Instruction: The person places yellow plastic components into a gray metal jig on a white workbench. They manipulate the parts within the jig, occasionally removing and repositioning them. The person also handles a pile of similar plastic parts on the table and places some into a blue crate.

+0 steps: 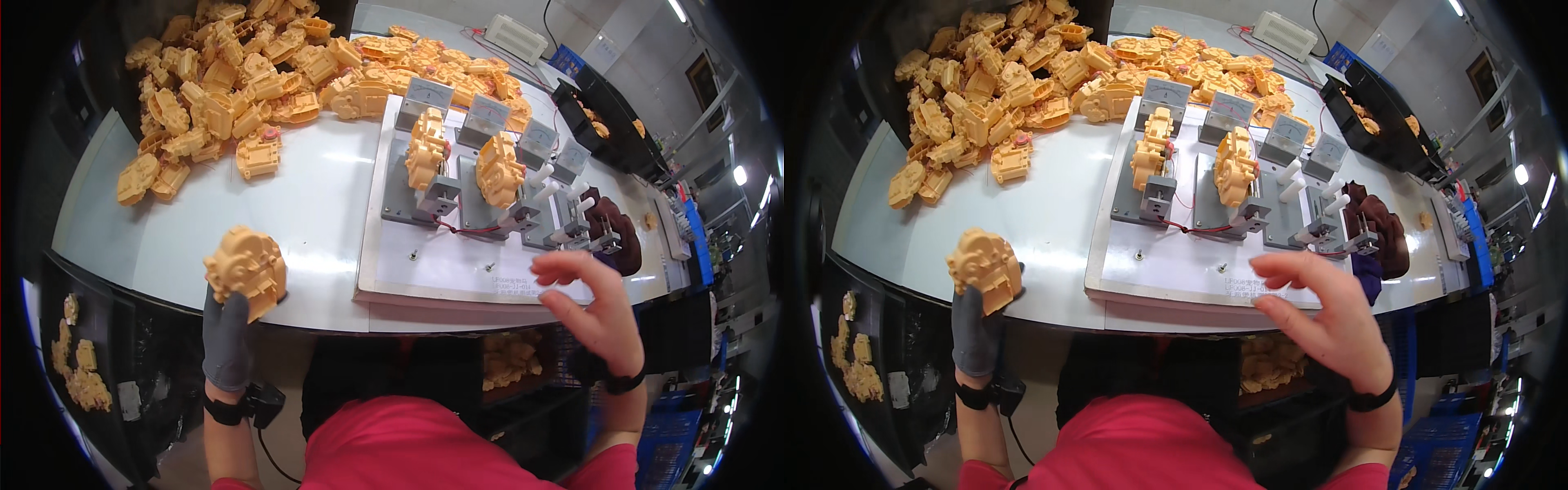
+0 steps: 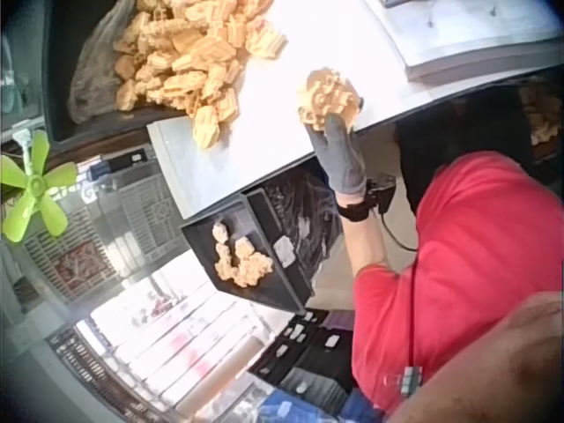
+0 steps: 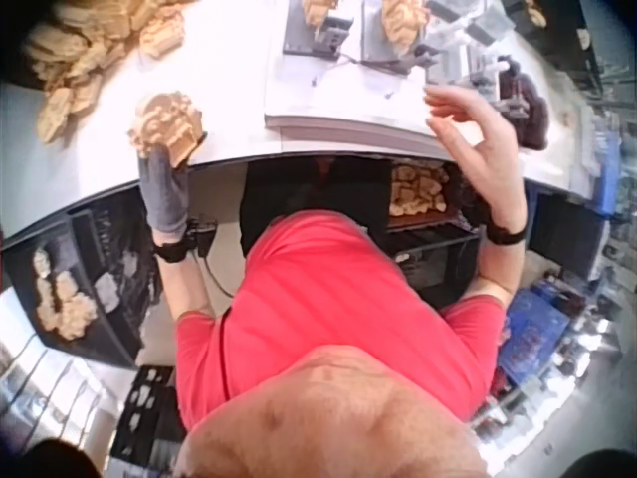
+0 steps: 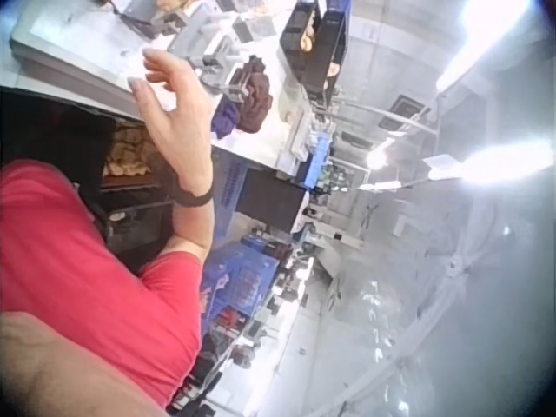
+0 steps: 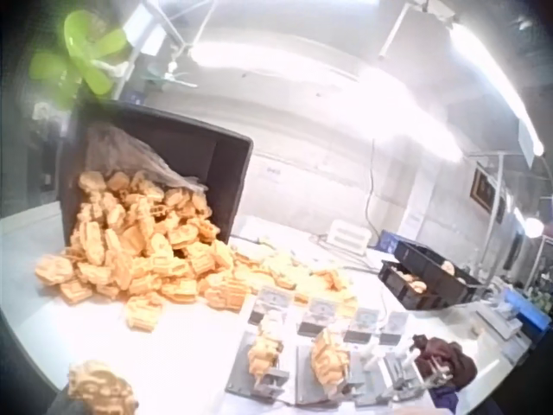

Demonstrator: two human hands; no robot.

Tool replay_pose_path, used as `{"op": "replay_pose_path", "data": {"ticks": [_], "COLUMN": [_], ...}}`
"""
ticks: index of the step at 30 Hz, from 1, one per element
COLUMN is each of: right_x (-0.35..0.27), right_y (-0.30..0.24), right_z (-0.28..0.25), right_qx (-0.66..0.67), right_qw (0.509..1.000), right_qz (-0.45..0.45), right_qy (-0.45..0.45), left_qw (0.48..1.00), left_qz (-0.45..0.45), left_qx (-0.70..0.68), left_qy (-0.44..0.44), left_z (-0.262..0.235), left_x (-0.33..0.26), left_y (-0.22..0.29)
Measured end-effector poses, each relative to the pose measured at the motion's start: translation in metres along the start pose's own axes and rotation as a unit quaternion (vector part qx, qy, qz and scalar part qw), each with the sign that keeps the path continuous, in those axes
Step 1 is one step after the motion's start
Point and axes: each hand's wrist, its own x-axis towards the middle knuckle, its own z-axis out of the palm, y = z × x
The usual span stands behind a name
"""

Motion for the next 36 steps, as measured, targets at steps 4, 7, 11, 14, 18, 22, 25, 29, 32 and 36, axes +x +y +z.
{"op": "replay_pose_path", "data": {"ticks": [4,7,11,14,18,22,25,29,32,36], "right_x": [-0.02,-0.024,-0.023,-0.024,-0.026,-0.026,-0.026,-0.027,-0.028,-0.025], "right_y": [0.033,0.047,0.051,0.063,0.065,0.065,0.066,0.07,0.081,0.1], "right_z": [0.037,0.062,0.08,0.083,0.086,0.086,0.084,0.083,0.077,0.061], "right_qx": [0.125,0.175,0.292,0.329,0.324,0.304,0.312,0.344,0.331,0.385], "right_qw": [0.989,0.978,0.938,0.921,0.926,0.933,0.932,0.916,0.888,0.801], "right_qz": [0.064,0.069,0.09,0.096,0.086,0.078,0.077,0.052,0.046,0.07], "right_qy": [0.04,0.088,0.164,0.184,0.175,0.177,0.171,0.199,0.316,0.453], "left_qw": [0.986,0.978,0.946,0.936,0.942,0.971,0.976,0.96,0.99,0.944], "left_qz": [-0.08,-0.11,-0.124,-0.149,-0.12,-0.111,-0.12,-0.129,0.038,-0.151], "left_qx": [-0.128,-0.136,-0.251,-0.283,-0.301,-0.205,-0.168,-0.229,0.054,-0.276], "left_qy": [-0.071,-0.114,-0.166,-0.15,-0.083,-0.058,-0.07,-0.095,-0.122,-0.099], "left_z": [0.04,0.057,0.065,0.067,0.073,0.074,0.071,0.074,0.073,0.073], "left_x": [-0.009,-0.014,-0.013,-0.011,-0.01,-0.007,-0.008,-0.006,-0.003,-0.002], "left_y": [0.028,0.031,0.022,0.02,0.014,0.016,0.02,0.03,0.03,0.051]}}
